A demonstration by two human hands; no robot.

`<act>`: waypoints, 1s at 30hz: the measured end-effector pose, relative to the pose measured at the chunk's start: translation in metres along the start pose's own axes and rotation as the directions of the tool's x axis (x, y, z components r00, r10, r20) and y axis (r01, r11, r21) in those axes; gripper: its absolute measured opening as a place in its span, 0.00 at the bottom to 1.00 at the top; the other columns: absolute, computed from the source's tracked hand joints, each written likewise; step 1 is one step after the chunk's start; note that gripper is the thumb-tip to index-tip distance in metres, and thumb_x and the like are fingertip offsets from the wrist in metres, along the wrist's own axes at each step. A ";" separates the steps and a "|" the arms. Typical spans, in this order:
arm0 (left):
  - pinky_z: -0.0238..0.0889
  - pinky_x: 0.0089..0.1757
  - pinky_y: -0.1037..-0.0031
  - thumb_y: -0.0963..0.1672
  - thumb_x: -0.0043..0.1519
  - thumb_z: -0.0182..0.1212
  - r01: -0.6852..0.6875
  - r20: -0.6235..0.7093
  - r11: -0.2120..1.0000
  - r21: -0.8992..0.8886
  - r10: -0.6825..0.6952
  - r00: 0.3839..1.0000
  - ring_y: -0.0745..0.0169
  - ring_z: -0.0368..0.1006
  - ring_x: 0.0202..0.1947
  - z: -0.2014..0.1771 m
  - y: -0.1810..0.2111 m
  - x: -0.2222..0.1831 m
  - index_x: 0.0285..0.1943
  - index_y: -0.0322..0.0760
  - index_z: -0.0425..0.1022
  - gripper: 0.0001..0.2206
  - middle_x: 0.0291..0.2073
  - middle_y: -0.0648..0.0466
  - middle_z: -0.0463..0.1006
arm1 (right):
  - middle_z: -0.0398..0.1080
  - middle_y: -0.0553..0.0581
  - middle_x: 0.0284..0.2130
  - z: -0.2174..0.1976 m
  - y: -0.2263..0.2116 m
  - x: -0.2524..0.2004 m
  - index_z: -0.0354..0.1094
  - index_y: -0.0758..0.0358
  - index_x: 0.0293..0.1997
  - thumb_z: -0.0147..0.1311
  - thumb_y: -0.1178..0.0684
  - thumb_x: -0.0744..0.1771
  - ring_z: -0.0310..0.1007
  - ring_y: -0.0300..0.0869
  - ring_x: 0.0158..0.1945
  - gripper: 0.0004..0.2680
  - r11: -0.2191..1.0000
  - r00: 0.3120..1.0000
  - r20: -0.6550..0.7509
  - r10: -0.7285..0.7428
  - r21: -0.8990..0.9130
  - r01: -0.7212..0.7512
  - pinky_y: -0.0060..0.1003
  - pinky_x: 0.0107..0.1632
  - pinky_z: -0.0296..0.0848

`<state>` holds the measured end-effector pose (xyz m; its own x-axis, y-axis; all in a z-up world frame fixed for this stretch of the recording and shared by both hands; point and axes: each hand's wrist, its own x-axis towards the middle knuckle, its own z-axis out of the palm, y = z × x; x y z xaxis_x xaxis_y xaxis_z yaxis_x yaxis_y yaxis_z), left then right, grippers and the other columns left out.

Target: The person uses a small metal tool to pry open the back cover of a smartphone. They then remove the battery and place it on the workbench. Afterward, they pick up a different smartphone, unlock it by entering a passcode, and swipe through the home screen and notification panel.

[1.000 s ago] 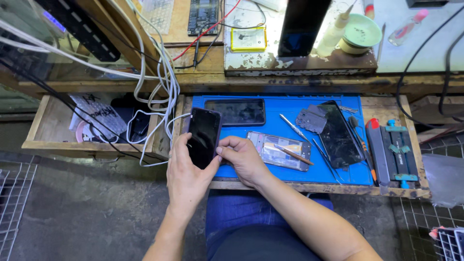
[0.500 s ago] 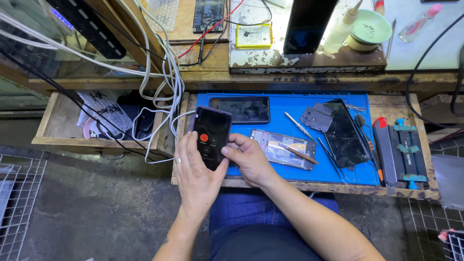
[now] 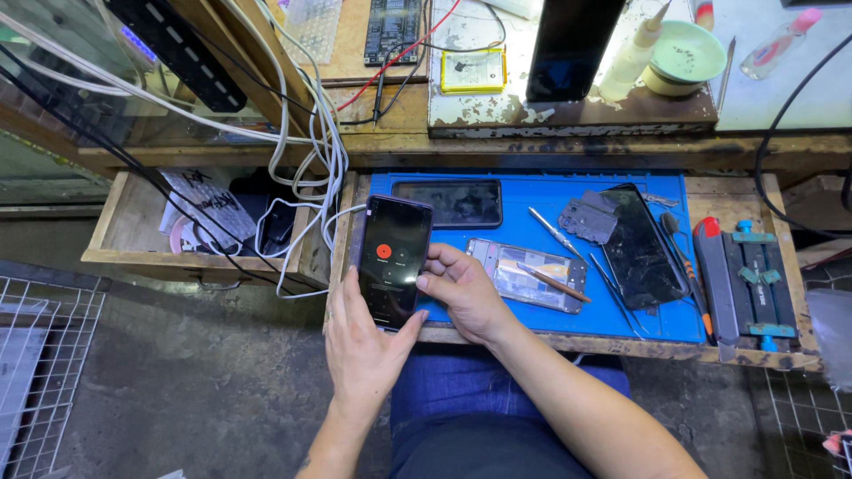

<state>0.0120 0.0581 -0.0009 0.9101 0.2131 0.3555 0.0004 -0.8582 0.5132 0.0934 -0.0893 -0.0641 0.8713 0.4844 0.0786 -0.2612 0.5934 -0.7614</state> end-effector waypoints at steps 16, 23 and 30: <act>0.69 0.51 0.72 0.39 0.58 0.65 0.119 0.166 0.834 -0.539 -0.033 0.986 0.58 0.74 0.50 -0.013 -0.020 -0.014 0.70 0.29 0.63 0.29 0.53 0.45 0.73 | 0.75 0.56 0.48 0.010 0.003 0.011 0.68 0.67 0.57 0.53 0.57 0.70 0.74 0.37 0.52 0.10 0.982 0.982 -0.147 -0.115 -0.167 0.090 0.35 0.58 0.71; 0.68 0.54 0.72 0.37 0.60 0.62 0.107 0.199 0.772 -0.626 0.026 0.980 0.60 0.74 0.56 -0.015 -0.016 -0.018 0.71 0.26 0.60 0.28 0.57 0.46 0.72 | 0.76 0.56 0.44 0.015 0.008 0.020 0.71 0.69 0.53 0.50 0.55 0.72 0.74 0.38 0.47 0.08 0.990 0.964 -0.240 -0.115 -0.102 0.093 0.36 0.52 0.72; 0.71 0.50 0.72 0.36 0.63 0.58 0.382 0.394 0.399 -0.834 -0.055 0.917 0.61 0.75 0.52 0.001 -0.037 -0.023 0.77 0.28 0.51 0.31 0.56 0.44 0.75 | 0.74 0.57 0.50 0.013 0.001 0.007 0.66 0.68 0.60 0.51 0.60 0.69 0.73 0.39 0.54 0.13 0.997 0.992 -0.102 -0.070 -0.034 0.066 0.36 0.60 0.70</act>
<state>-0.0086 0.0845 -0.0284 0.9982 0.0584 -0.0096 0.0021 0.1285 0.9917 0.0940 -0.0769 -0.0557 0.9251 0.3740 0.0656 -0.1883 0.6018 -0.7762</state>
